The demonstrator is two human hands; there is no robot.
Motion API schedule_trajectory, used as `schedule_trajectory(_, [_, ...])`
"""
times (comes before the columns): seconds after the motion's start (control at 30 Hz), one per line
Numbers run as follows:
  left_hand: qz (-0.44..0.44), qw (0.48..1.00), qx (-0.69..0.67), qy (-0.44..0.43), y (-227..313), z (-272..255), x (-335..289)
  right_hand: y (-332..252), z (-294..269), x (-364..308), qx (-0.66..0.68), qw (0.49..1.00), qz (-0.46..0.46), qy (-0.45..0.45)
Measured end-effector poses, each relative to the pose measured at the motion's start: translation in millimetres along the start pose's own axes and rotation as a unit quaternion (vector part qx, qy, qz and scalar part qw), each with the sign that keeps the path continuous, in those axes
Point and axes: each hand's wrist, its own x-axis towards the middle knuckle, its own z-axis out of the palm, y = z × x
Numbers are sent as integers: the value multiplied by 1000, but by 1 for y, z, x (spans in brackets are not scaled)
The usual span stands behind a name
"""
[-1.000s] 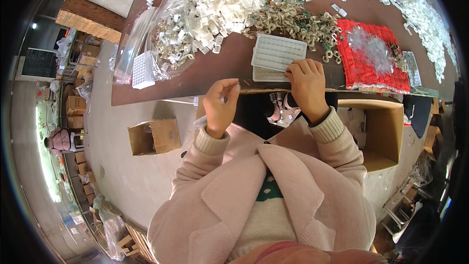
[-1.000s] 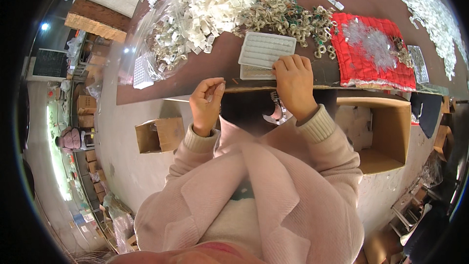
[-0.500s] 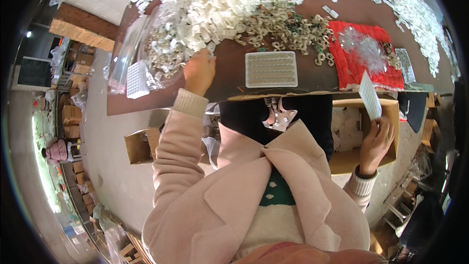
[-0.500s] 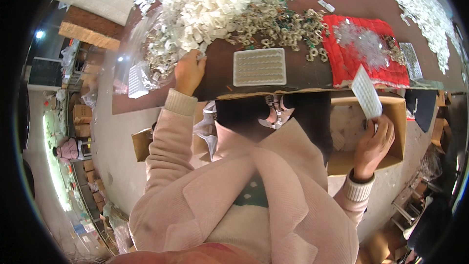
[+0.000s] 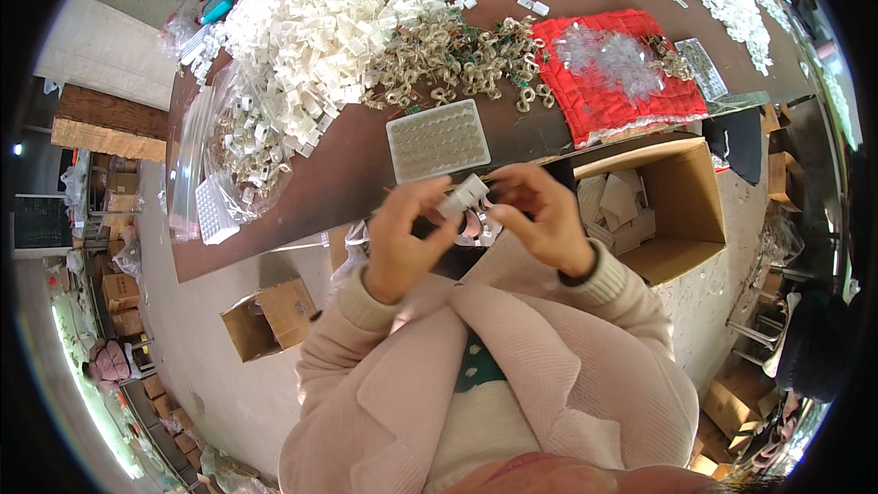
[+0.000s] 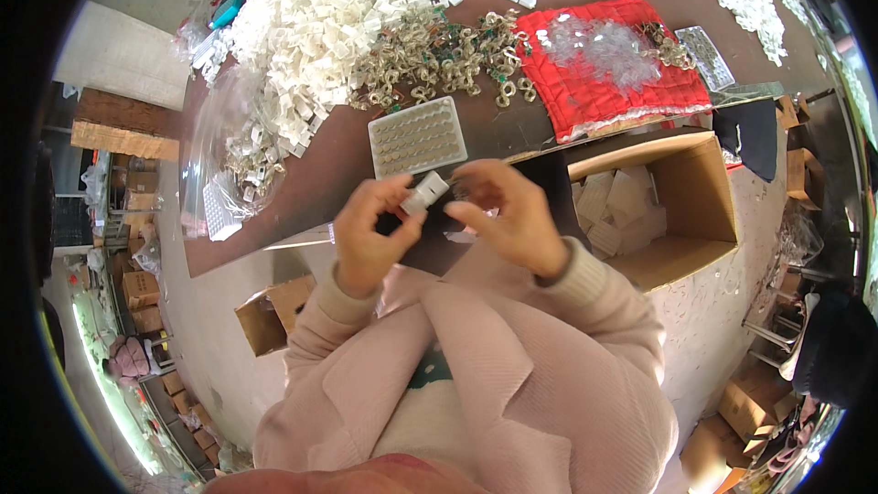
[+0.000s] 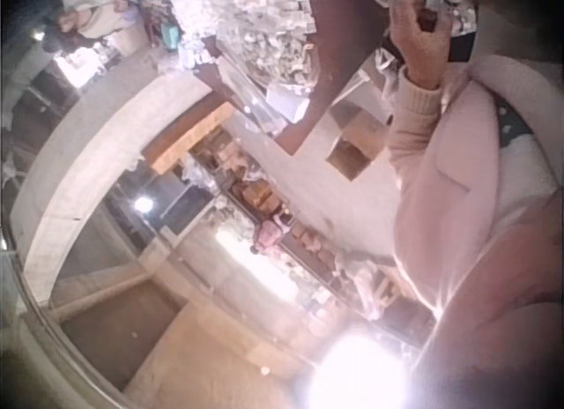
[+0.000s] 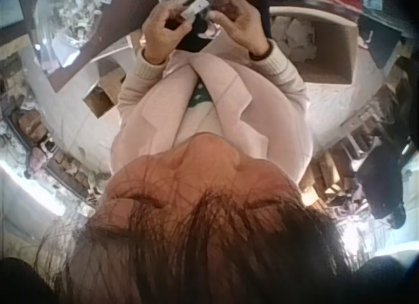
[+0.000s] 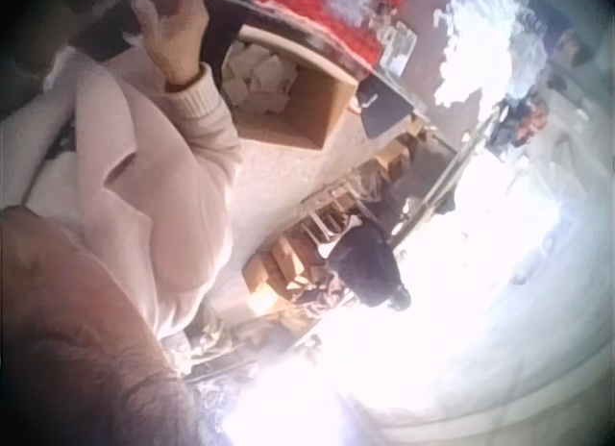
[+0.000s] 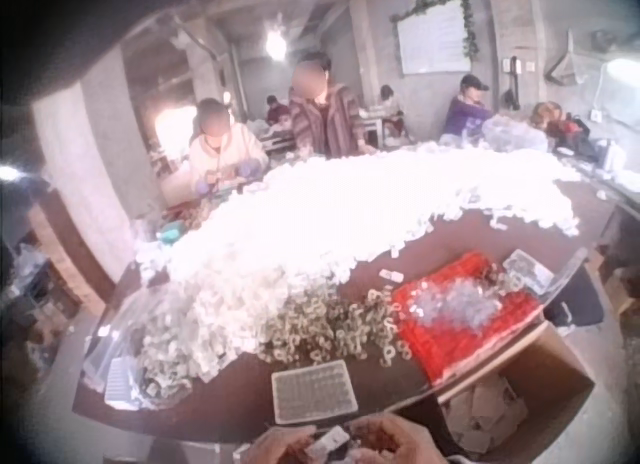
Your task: The person repeatedly picks small white plastic components and metallic parts from a table, aligns them, and inserts them into a white tray with multiple slots. The person uses a small flashlight to illuminate the components during handling.
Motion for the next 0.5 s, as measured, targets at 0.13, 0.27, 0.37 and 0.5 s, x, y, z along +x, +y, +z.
schedule_trajectory(0.13, [-41, 992, -119, 25, 9, 9, -6, 0, 20, 21, 22, 997, 52, -56])
schedule_trajectory(0.27, [-206, 918, -336, -34, 2, 7, -8, -6, 12, 26, -8, 994, 37, -106])
schedule_trajectory(0.37, [-251, 878, -405, -40, -8, 11, -9, -3, -1, 40, -164, 980, -84, -69])
schedule_trajectory(0.5, [-255, 863, -436, -14, -15, 17, -12, 13, -39, 96, -490, 817, -249, 172])
